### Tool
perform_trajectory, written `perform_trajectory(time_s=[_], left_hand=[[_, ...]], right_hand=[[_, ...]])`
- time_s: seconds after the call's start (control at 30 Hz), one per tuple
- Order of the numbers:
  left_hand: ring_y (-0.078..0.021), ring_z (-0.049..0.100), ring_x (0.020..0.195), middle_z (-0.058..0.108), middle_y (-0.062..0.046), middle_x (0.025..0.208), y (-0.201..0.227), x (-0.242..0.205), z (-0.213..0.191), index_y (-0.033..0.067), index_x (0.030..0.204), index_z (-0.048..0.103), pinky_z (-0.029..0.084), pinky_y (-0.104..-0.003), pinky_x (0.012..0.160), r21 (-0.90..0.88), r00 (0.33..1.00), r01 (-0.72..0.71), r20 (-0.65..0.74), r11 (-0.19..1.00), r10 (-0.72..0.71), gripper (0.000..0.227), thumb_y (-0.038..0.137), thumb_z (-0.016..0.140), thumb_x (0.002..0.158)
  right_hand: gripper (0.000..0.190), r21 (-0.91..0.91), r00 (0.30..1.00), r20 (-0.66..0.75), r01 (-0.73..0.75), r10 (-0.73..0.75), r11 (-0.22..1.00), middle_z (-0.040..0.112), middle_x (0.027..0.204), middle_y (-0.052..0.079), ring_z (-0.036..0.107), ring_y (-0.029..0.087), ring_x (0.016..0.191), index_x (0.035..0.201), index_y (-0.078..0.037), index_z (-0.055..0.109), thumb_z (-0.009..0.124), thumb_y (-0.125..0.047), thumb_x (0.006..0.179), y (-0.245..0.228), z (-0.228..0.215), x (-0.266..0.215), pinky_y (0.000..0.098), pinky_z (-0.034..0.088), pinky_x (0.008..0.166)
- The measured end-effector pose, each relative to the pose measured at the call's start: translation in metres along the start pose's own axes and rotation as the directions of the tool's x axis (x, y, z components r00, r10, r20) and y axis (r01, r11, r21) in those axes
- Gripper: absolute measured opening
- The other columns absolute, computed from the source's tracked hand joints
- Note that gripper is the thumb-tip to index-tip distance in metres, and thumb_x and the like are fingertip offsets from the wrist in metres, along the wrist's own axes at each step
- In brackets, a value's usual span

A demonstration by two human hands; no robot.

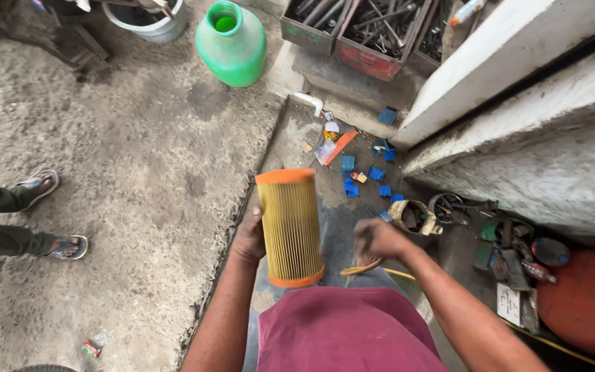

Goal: The person holds an orange cylindrical air filter and uses a metal tool to scrape and clean its surface. The person rotates the filter to access different areas while standing in a cluttered workshop.

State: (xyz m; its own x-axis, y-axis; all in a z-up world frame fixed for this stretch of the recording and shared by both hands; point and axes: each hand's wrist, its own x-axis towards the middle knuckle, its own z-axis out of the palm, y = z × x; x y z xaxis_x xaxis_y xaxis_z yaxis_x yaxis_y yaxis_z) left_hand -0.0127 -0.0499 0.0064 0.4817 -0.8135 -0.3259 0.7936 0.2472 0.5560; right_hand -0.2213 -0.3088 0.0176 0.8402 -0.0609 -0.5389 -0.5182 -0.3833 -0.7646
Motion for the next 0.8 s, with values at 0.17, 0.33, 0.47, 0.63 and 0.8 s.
perform_trajectory(time_s=[0.17,0.33,0.47,0.63,0.8], left_hand=[[-0.0310,0.060,0.123,0.059,-0.017,0.138,0.004,0.005,0.008,0.0033,0.156,0.042,0.052,-0.049,0.103,0.016,0.992,-0.078,0.100,0.997,0.076,0.113,0.070,0.081,0.073],[-0.0425,0.058,0.125,0.055,-0.032,0.144,0.018,-0.013,0.043,-0.0036,0.155,0.038,0.047,-0.055,0.107,-0.136,0.972,-0.119,0.184,0.984,0.143,0.110,0.079,0.060,0.086],[-0.0486,0.054,0.131,0.053,-0.037,0.143,0.022,-0.013,0.072,-0.0039,0.155,0.037,0.040,-0.057,0.116,-0.217,0.947,-0.129,0.261,0.968,0.185,0.109,0.081,0.048,0.087],[-0.0489,0.058,0.127,0.056,-0.036,0.140,0.023,-0.028,0.081,-0.0061,0.152,0.040,0.045,-0.056,0.110,-0.231,0.949,-0.040,0.297,0.972,0.110,0.105,0.078,0.049,0.090],[-0.0374,0.061,0.117,0.060,-0.028,0.135,0.016,-0.020,0.096,-0.0065,0.147,0.048,0.053,-0.049,0.098,0.385,0.980,-0.017,-0.175,0.923,0.092,0.082,0.050,0.069,0.092]], right_hand=[[0.019,-0.088,0.951,0.036,0.308,-0.306,0.947,0.068,0.073,0.009,0.068,0.020,0.067,0.078,-0.002,0.064,0.072,0.002,0.061,-0.009,-0.002,0.003,0.0375,0.052,0.060],[0.012,-0.168,0.909,0.300,0.349,-0.289,0.922,0.068,0.072,0.014,0.065,0.026,0.069,0.076,0.000,0.065,0.076,-0.003,0.070,0.000,0.009,0.000,0.0417,0.051,0.064],[0.022,0.057,0.986,0.085,0.139,-0.143,0.989,0.061,0.071,0.017,0.058,0.021,0.064,0.078,0.002,0.061,0.079,-0.010,0.083,0.005,0.004,0.002,0.0420,0.053,0.065],[0.022,-0.084,0.865,0.305,0.442,-0.399,0.893,0.070,0.077,0.013,0.066,0.023,0.068,0.081,-0.002,0.066,0.080,-0.013,0.069,0.023,0.007,-0.002,0.0408,0.053,0.064],[0.018,-0.040,0.960,0.251,0.141,-0.127,0.989,0.067,0.075,0.019,0.067,0.028,0.066,0.080,0.000,0.067,0.077,-0.015,0.080,0.060,-0.017,0.009,0.0432,0.052,0.065]])
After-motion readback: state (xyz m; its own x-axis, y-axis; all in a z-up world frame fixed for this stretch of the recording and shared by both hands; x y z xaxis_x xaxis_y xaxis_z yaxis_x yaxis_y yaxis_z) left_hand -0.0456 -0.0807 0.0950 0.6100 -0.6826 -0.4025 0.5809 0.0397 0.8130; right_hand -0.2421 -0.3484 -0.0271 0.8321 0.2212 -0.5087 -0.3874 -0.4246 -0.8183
